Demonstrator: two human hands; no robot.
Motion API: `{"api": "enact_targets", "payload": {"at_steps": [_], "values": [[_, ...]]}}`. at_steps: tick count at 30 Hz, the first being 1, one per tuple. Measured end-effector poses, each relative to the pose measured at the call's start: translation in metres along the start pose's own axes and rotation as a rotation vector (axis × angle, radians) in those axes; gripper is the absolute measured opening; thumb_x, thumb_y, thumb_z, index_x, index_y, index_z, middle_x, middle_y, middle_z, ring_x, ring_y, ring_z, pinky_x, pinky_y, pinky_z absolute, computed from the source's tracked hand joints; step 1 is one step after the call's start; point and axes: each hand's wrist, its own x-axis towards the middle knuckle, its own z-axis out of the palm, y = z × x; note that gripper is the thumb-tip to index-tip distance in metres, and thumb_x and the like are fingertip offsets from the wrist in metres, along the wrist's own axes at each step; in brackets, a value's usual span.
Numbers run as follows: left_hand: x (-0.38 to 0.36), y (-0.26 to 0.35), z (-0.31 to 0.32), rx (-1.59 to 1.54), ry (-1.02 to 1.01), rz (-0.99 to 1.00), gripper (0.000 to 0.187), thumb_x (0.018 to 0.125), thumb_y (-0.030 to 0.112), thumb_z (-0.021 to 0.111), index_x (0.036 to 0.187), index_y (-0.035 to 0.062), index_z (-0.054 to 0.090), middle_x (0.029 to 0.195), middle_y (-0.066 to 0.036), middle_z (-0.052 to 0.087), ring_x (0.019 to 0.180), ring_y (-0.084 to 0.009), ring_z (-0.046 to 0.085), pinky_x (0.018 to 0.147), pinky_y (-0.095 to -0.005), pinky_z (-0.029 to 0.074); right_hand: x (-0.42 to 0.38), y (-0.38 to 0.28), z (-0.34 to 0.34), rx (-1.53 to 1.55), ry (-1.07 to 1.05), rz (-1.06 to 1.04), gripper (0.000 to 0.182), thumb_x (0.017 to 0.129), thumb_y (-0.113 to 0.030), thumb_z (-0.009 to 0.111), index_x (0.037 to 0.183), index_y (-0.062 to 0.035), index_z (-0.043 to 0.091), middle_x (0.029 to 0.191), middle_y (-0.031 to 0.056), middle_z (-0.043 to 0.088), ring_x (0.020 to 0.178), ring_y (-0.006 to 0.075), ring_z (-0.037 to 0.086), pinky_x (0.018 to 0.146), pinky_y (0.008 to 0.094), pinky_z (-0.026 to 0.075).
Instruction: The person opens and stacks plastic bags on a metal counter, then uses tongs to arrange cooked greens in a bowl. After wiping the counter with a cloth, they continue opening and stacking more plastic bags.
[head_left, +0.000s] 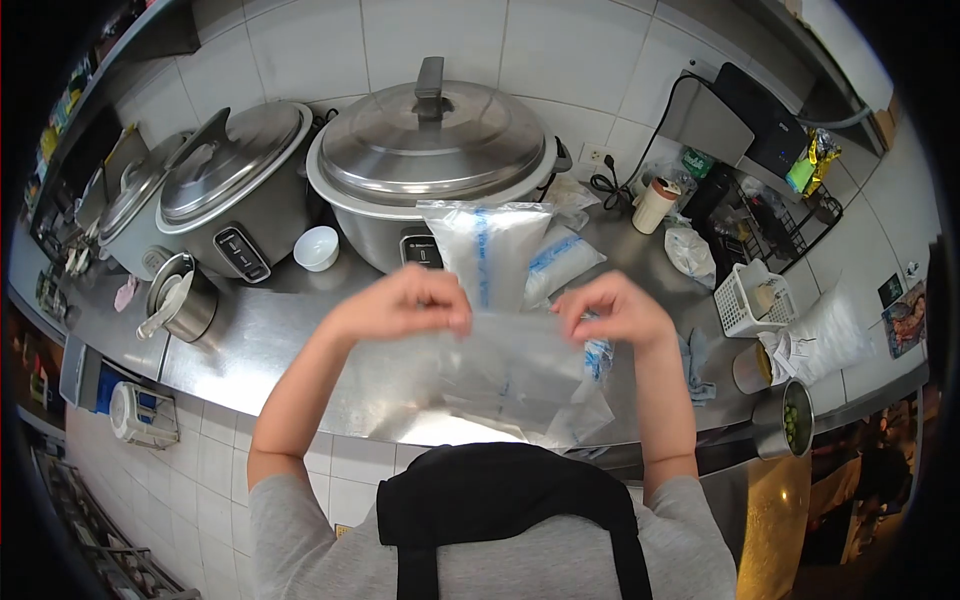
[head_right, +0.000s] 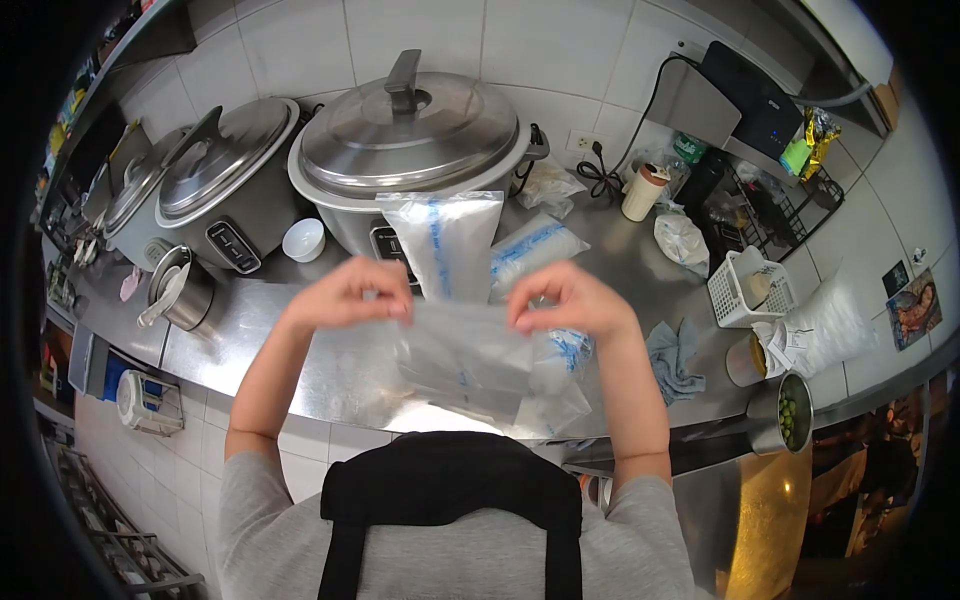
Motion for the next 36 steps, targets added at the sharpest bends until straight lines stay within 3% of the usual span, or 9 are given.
{"api": "enact_targets", "payload": {"at_steps": [2, 4, 11, 18, 21, 25, 26, 28, 36], "values": [[0.011, -0.009, -0.020, -0.266, 0.099, 0.076, 0.017, 0.083, 0.022, 0.060, 0.077, 0.0064, 0.059, 0.075, 0.002, 0.058, 0.063, -0.0047, 0.047, 0.052, -0.0193, 0.034, 0.017, 0.008, -0.020, 0.135, -0.010, -0.074, 0.011, 0.075, -0.011, 0.065, 0.074, -0.0012, 0.060, 0.070, 0.0059, 0.061, 0.066, 0.0132, 0.059, 0.073, 0.0313, 0.047], [0.029, -0.004, -0.031, -0.278, 0.324, -0.041, 0.019, 0.087, 0.025, 0.056, 0.074, 0.0119, 0.052, 0.070, 0.004, 0.057, 0.055, 0.0001, 0.040, 0.045, -0.0154, 0.028, 0.039, 0.011, -0.032, 0.592, 0.234, -0.140, 0.008, 0.079, -0.005, 0.060, 0.085, 0.0003, 0.058, 0.079, 0.0051, 0.061, 0.070, 0.0119, 0.059, 0.064, 0.0246, 0.048], [0.053, -0.063, -0.039, -1.007, 0.414, -0.285, 0.015, 0.088, 0.018, 0.053, 0.078, 0.0064, 0.055, 0.065, 0.001, 0.056, 0.048, -0.0008, 0.047, 0.043, -0.0154, 0.042, 0.071, 0.058, -0.030, 0.918, 0.522, 0.119, 0.009, 0.083, -0.006, 0.055, 0.089, 0.0007, 0.057, 0.085, 0.0081, 0.063, 0.076, 0.0167, 0.063, 0.070, 0.0299, 0.053], [0.044, -0.092, -0.016, -1.420, 0.512, -0.340, 0.019, 0.091, 0.014, 0.046, 0.083, -0.0002, 0.054, 0.060, 0.003, 0.051, 0.044, -0.0005, 0.044, 0.039, -0.0131, 0.043, 0.068, 0.088, -0.038, 0.840, 0.640, 0.253, 0.016, 0.083, -0.006, 0.055, 0.098, -0.0008, 0.057, 0.087, 0.0110, 0.062, 0.078, 0.0191, 0.063, 0.067, 0.0318, 0.054], [0.034, -0.090, -0.006, -1.668, 0.365, -0.274, 0.018, 0.092, 0.015, 0.044, 0.085, 0.0006, 0.053, 0.060, 0.002, 0.051, 0.044, -0.0003, 0.044, 0.036, -0.0123, 0.042, 0.066, 0.139, -0.061, 0.705, 0.367, 0.218, 0.016, 0.083, -0.005, 0.053, 0.097, -0.0014, 0.057, 0.086, 0.0116, 0.061, 0.077, 0.0205, 0.063, 0.061, 0.0321, 0.054], [0.027, -0.139, 0.018, -1.825, 0.361, -0.267, 0.016, 0.091, 0.013, 0.043, 0.085, 0.0013, 0.053, 0.062, 0.001, 0.052, 0.046, -0.0011, 0.046, 0.036, -0.0133, 0.041, 0.056, 0.145, -0.035, 0.501, 0.545, 0.143, 0.012, 0.082, -0.004, 0.051, 0.092, -0.0012, 0.057, 0.078, 0.0109, 0.061, 0.068, 0.0196, 0.063, 0.053, 0.0302, 0.053], [0.025, -0.140, 0.025, -1.825, 0.365, -0.265, 0.016, 0.091, 0.013, 0.043, 0.085, 0.0013, 0.053, 0.062, 0.001, 0.052, 0.046, -0.0011, 0.046, 0.036, -0.0133, 0.041, 0.058, 0.139, -0.030, 0.448, 0.589, 0.123, 0.011, 0.082, -0.004, 0.050, 0.091, -0.0011, 0.057, 0.076, 0.0107, 0.061, 0.066, 0.0194, 0.063, 0.050, 0.0298, 0.053], [0.024, -0.142, 0.040, -1.665, 0.549, -0.438, 0.014, 0.088, 0.009, 0.043, 0.078, 0.0038, 0.050, 0.060, 0.002, 0.048, 0.043, 0.0010, 0.042, 0.034, -0.0127, 0.037, 0.062, 0.124, -0.027, 0.765, 0.443, 0.484, 0.009, 0.083, -0.002, 0.047, 0.086, -0.0012, 0.055, 0.066, 0.0084, 0.059, 0.054, 0.0170, 0.060, 0.042, 0.0262, 0.050], [0.023, -0.166, 0.059, -1.267, 0.593, -0.518, 0.012, 0.089, 0.014, 0.048, 0.079, 0.0066, 0.049, 0.057, 0.002, 0.046, 0.041, -0.0009, 0.038, 0.031, -0.0145, 0.028, 0.045, 0.164, 0.003, 0.718, 0.549, 0.515, 0.009, 0.085, -0.005, 0.048, 0.087, -0.0008, 0.055, 0.062, 0.0057, 0.059, 0.048, 0.0136, 0.058, 0.042, 0.0270, 0.051]]}}
